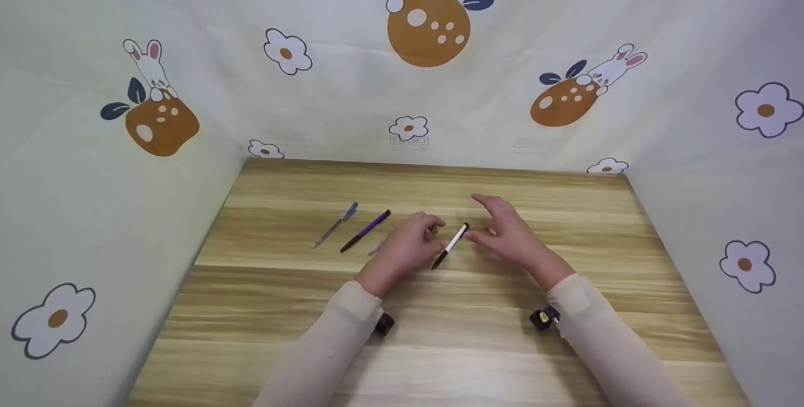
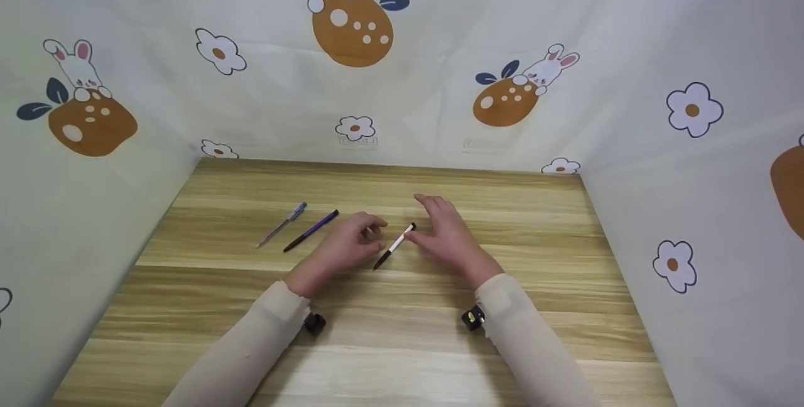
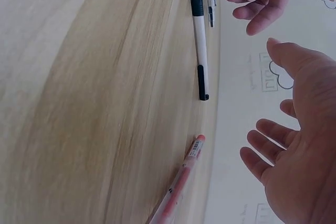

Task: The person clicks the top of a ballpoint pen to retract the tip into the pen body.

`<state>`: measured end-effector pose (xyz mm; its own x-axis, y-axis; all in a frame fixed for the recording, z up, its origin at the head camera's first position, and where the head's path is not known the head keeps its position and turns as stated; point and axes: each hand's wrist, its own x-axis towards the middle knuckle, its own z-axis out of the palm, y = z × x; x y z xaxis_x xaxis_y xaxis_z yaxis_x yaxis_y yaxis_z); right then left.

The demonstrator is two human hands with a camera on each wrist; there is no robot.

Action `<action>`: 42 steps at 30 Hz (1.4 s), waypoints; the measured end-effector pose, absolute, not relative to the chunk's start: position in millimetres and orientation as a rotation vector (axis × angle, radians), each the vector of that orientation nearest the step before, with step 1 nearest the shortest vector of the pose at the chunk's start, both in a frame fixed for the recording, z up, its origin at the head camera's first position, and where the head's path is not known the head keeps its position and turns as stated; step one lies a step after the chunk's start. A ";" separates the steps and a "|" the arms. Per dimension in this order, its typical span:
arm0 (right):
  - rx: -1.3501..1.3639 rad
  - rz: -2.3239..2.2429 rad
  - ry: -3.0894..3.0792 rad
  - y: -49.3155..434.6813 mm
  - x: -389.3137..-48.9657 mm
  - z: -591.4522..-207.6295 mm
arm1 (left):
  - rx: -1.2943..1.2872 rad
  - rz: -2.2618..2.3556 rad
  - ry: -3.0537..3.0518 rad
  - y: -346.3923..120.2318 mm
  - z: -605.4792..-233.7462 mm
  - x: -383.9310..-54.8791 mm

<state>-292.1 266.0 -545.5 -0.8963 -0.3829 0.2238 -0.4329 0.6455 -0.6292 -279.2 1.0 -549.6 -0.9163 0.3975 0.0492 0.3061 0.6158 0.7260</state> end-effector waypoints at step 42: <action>0.659 1.145 -2.797 276.5 -280.3 -551.4 | 0.594 0.908 2.819 29.4 -566.9 -277.3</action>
